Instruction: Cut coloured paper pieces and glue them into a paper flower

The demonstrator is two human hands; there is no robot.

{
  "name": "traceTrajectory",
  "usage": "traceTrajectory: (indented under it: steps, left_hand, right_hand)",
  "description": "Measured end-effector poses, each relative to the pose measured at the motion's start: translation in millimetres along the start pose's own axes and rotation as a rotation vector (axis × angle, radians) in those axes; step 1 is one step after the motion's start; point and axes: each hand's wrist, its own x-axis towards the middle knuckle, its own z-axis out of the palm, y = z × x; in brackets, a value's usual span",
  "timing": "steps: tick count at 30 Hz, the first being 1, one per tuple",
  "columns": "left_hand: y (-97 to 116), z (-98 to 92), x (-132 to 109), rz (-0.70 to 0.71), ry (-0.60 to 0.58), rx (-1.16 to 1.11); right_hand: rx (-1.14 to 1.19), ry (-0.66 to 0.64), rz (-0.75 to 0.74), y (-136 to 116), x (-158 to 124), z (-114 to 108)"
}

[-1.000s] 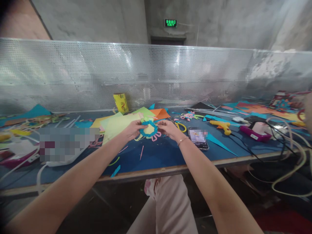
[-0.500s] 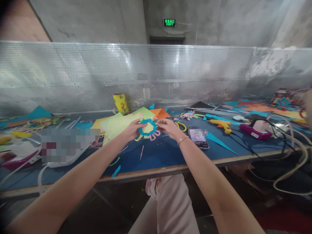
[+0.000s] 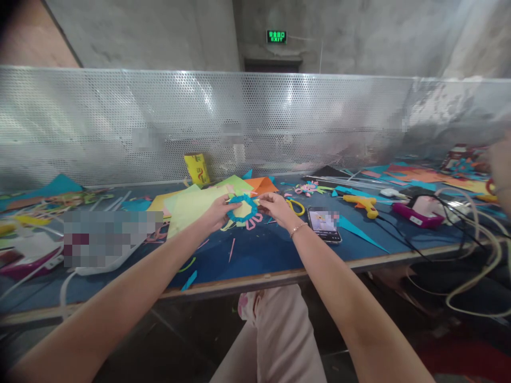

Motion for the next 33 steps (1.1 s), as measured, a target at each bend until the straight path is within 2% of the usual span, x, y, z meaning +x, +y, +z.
traceTrajectory:
  steps: [4,17,28,33]
  left_hand:
    - [-4,0.1,1,0.009,-0.031,0.001]
    - [-15,-4.2,10,0.0,0.009,0.043]
    - [-9,-0.7,4,-0.019,-0.017,-0.084]
    - [-5,1.8,0,0.002,-0.042,-0.099]
  right_hand:
    - [-0.019,0.037,-0.052,1,1,2]
    - [-0.045,-0.007,0.03,-2,-4,5]
    - [0.07,-0.038,0.033,-1,-1,0]
    - [0.047,-0.061,0.008,-3,-2,2]
